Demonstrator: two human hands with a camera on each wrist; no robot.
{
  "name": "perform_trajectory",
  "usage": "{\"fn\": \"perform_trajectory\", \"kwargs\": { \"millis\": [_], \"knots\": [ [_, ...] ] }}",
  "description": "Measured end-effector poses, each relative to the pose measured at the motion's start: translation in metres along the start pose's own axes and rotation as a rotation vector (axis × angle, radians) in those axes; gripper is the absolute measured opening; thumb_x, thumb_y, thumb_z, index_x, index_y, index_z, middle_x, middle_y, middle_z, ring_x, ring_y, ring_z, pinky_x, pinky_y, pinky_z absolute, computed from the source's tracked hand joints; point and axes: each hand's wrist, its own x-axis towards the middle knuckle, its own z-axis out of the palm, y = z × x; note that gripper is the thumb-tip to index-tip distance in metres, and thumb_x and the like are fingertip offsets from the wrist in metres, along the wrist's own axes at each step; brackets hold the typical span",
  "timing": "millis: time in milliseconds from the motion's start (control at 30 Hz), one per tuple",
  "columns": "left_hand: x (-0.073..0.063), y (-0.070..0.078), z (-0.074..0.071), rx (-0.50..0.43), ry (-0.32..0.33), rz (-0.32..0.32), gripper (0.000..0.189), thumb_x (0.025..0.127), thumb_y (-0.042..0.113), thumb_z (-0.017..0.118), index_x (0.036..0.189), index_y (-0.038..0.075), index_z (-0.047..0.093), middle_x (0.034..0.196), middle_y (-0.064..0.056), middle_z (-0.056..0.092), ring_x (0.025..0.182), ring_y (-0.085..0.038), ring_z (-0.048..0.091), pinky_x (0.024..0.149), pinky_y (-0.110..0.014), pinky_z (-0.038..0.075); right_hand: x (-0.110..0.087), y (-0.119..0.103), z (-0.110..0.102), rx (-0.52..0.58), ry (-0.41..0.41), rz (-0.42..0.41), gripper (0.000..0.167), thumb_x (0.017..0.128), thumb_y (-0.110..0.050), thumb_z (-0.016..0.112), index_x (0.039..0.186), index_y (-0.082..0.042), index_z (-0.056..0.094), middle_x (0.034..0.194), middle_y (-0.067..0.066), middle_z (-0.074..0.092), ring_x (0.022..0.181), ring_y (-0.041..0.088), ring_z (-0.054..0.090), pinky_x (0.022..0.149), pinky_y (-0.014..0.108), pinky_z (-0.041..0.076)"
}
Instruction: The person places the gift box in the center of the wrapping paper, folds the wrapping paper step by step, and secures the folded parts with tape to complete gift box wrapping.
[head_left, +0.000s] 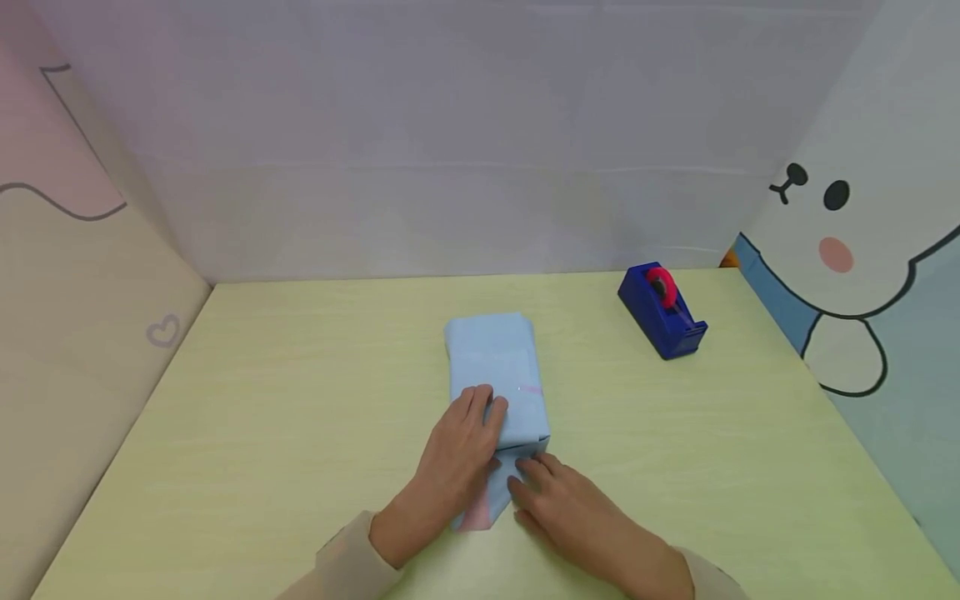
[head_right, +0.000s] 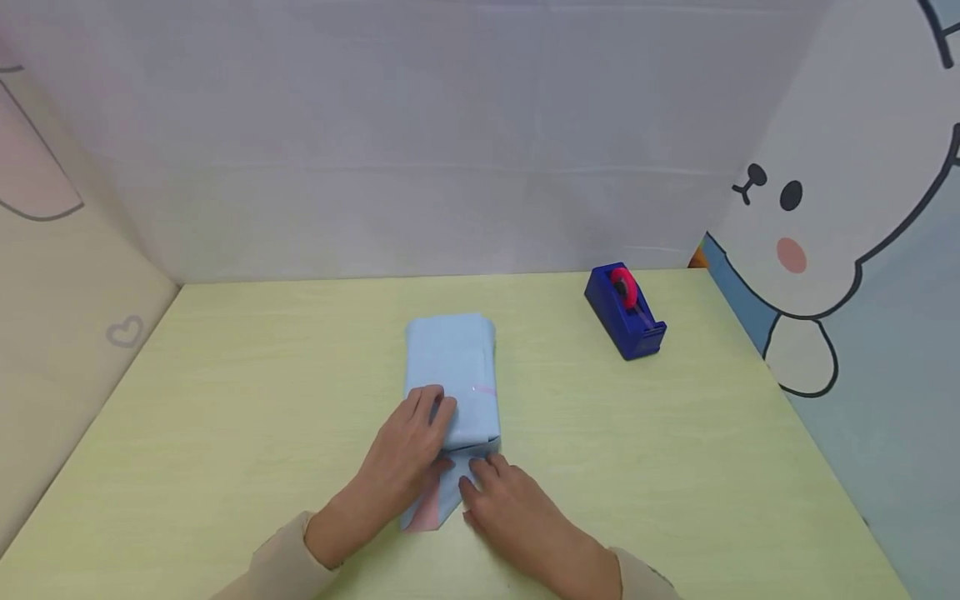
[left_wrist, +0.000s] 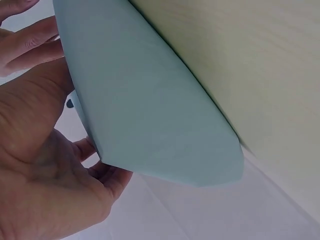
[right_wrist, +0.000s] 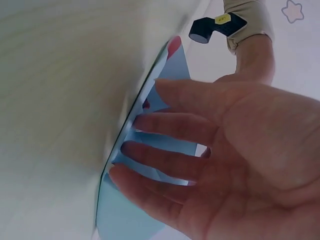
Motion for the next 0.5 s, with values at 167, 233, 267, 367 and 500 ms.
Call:
{"fn": "perform_trajectory", "kwargs": {
  "millis": [167, 233, 267, 367, 500],
  "knots": [
    [-0.001, 0.001, 0.001, -0.009, 0.013, -0.014, 0.082, 0.054, 0.034, 0.104, 0.11, 0.002, 0.053, 0.107, -0.014, 0.055, 0.097, -0.026, 0.053, 0.085, -0.029, 0.051, -0.001, 0.01, -0.009, 0.158, -0.008, 0.043, 0.027, 0.088, -0.016, 0.081, 0.109, -0.005, 0.069, 0.107, 0.006, 0.067, 0.096, 0.02, 0.064, 0.084, 0.032, 0.056],
    [-0.001, 0.001, 0.001, -0.01, 0.011, -0.013, 0.083, 0.053, 0.034, 0.104, 0.11, 0.002, 0.053, 0.107, -0.014, 0.055, 0.098, -0.026, 0.054, 0.086, -0.029, 0.051, -0.001, 0.016, -0.012, 0.227, 0.014, 0.096, 0.02, 0.088, -0.01, 0.08, 0.103, -0.005, 0.068, 0.097, 0.003, 0.066, 0.084, 0.015, 0.061, 0.073, 0.028, 0.055],
    [-0.001, 0.001, 0.001, -0.011, 0.008, -0.013, 0.083, 0.054, 0.035, 0.104, 0.11, 0.002, 0.053, 0.107, -0.014, 0.055, 0.098, -0.026, 0.054, 0.087, -0.029, 0.051, -0.001, 0.018, -0.014, 0.256, 0.028, 0.126, 0.016, 0.088, -0.008, 0.079, 0.099, -0.006, 0.067, 0.091, 0.001, 0.064, 0.078, 0.013, 0.059, 0.068, 0.027, 0.053],
    [-0.001, 0.001, 0.001, -0.01, -0.001, -0.012, 0.083, 0.055, 0.037, 0.104, 0.112, 0.002, 0.054, 0.108, -0.014, 0.055, 0.1, -0.027, 0.054, 0.088, -0.029, 0.051, 0.001, 0.023, -0.015, 0.279, 0.075, 0.201, 0.019, 0.087, -0.005, 0.08, 0.089, -0.009, 0.062, 0.077, -0.004, 0.058, 0.067, 0.009, 0.049, 0.058, 0.024, 0.044],
    [-0.001, 0.001, 0.0, -0.009, -0.006, -0.014, 0.083, 0.056, 0.037, 0.104, 0.112, 0.003, 0.054, 0.108, -0.014, 0.056, 0.101, -0.026, 0.055, 0.089, -0.028, 0.051, 0.003, 0.026, -0.015, 0.283, 0.106, 0.26, 0.025, 0.085, -0.004, 0.082, 0.087, -0.01, 0.058, 0.073, -0.005, 0.055, 0.063, 0.007, 0.045, 0.055, 0.022, 0.04]
  ]
}}
